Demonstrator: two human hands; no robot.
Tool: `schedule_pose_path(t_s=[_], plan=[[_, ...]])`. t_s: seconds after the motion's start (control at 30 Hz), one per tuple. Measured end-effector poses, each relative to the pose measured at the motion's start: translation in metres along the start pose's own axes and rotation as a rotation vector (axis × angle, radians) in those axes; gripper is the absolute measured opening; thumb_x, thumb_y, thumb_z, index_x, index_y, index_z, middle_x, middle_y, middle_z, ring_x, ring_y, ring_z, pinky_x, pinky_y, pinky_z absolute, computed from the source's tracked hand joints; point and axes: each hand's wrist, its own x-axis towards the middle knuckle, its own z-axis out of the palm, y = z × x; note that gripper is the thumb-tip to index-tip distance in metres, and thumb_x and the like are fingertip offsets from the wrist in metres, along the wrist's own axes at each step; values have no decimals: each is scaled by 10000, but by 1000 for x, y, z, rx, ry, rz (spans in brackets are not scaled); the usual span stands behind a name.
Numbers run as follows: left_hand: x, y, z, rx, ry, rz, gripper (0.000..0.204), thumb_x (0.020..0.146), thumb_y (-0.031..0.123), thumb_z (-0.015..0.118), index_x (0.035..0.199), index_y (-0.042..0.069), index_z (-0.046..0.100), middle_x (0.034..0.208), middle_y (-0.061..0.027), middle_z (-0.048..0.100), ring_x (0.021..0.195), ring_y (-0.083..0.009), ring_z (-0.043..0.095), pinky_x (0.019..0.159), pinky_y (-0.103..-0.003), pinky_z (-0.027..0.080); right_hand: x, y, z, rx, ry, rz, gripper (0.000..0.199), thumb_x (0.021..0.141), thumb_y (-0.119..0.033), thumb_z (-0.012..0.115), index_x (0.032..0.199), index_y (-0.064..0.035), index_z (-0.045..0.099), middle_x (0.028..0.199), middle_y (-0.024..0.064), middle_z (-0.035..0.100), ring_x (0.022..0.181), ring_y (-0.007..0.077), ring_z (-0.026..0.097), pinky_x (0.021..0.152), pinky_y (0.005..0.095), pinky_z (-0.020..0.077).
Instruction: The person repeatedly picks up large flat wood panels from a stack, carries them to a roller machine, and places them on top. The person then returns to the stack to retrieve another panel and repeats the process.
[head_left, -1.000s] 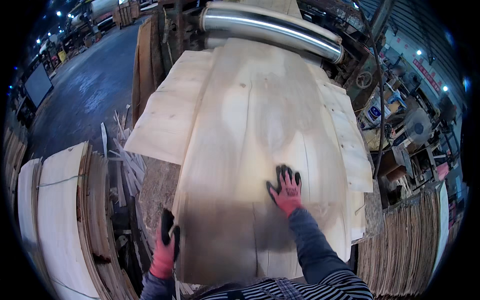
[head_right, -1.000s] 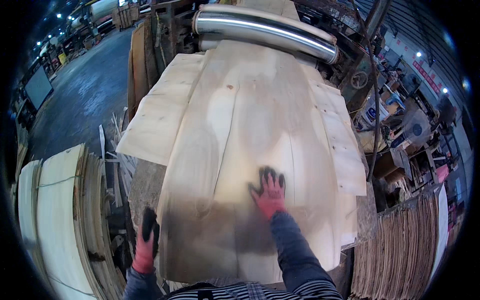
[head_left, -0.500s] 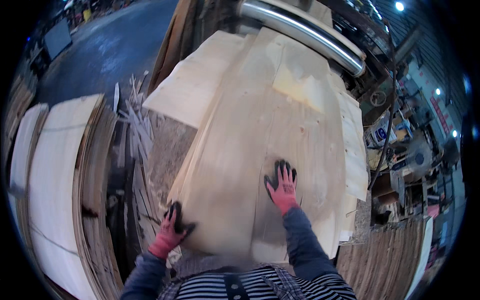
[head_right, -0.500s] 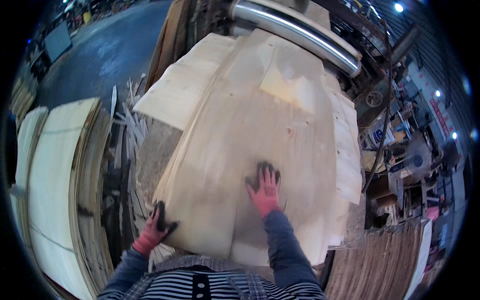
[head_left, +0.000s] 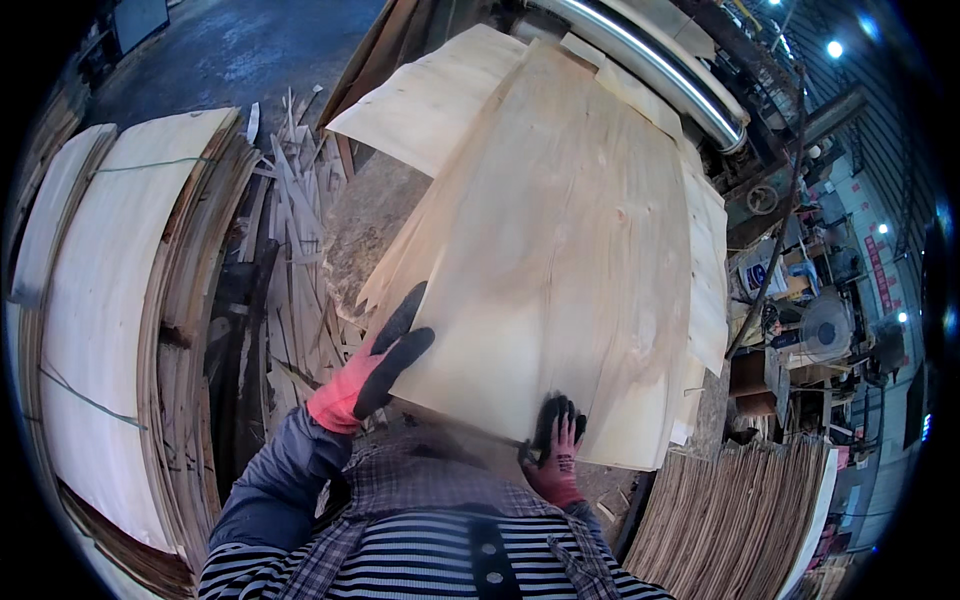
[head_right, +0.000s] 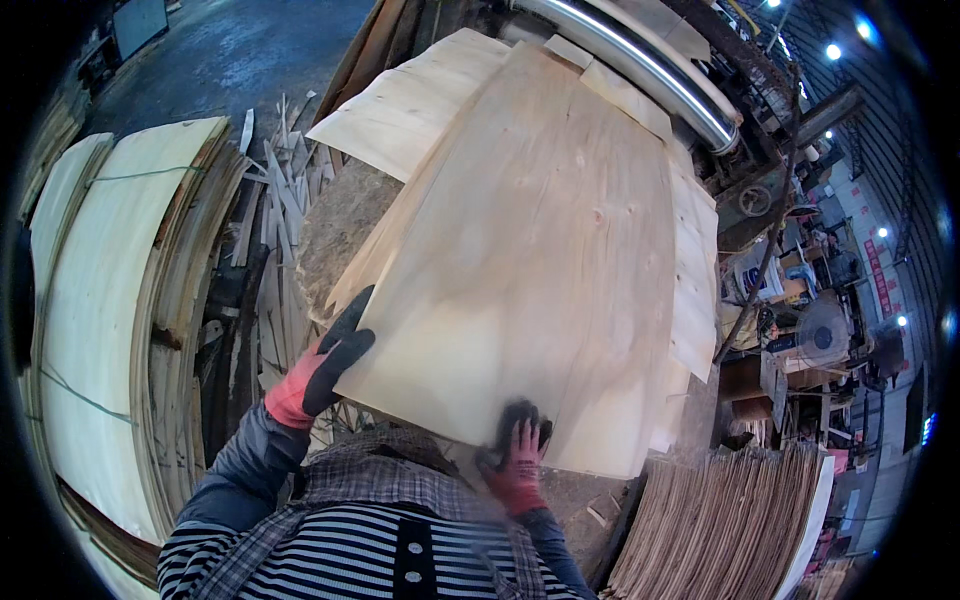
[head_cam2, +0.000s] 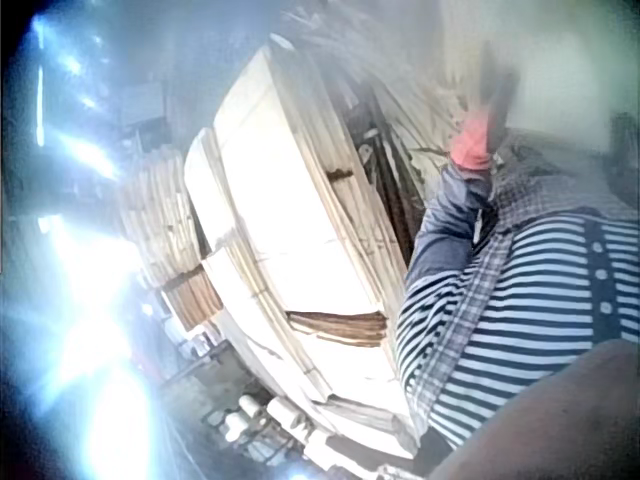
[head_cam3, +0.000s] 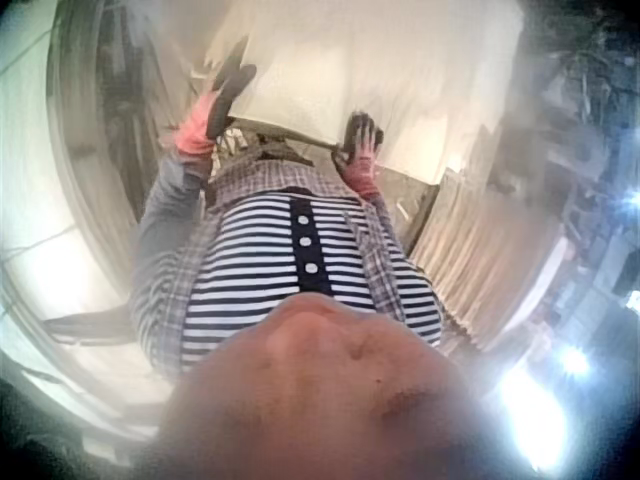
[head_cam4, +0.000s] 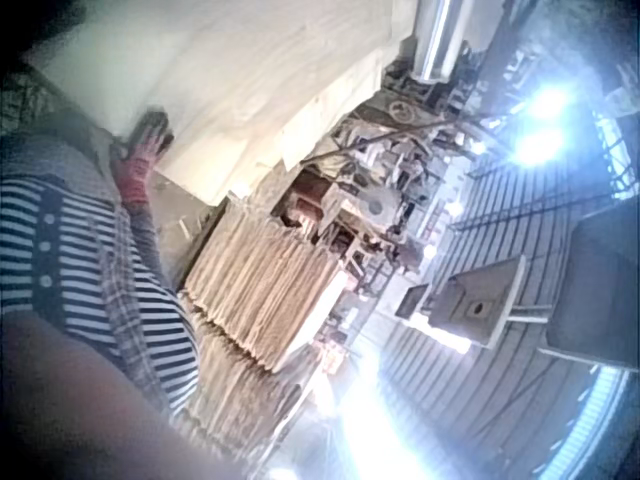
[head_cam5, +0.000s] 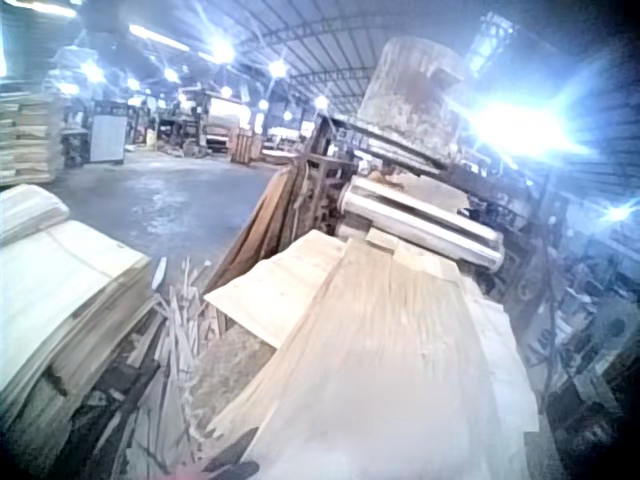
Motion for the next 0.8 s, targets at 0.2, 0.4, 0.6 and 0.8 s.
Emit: schedule_pose_path(t_s=[0.2, 0.4, 0.6, 0.8], plan=[[-9, -50, -16, 807, 19, 628, 561, 896, 184, 456, 1362, 13, 193, 1402, -95, 243, 1265, -158, 255, 1019, -276, 219, -2, 9, 1, -21, 106, -234, 954, 599, -433, 694, 1298, 45, 255, 1365, 272, 182, 1253, 449, 180, 1011, 573, 118], [11, -41, -56, 504, 88, 97, 533, 872, 78, 457, 1351, 11, 233, 1394, -82, 277, 1267, -155, 262, 1032, -268, 200, 43, -34, 1, -13, 13, -123, 848, 697, -482, 603, 1302, 17, 280, 1343, 256, 250, 1243, 447, 203, 1005, 572, 130], [19, -73, -83, 277, 166, -154, 515, 862, 132, 492, 1330, 28, 303, 1379, -99, 305, 1279, -163, 245, 1032, -262, 196, 149, -51, -10, -173, 170, 22, 704, 780, -507, 501, 1316, -84, 333, 1357, 191, 278, 1266, 382, 213, 1030, 537, 123], [19, -60, -73, 252, 277, -355, 556, 818, 83, 541, 1328, 53, 321, 1295, -150, 407, 1127, -212, 444, 931, -320, 346, 297, -14, -55, -164, 247, 54, 725, 795, -552, 437, 1338, -93, 300, 1378, 183, 250, 1290, 334, 187, 1053, 487, 84]])
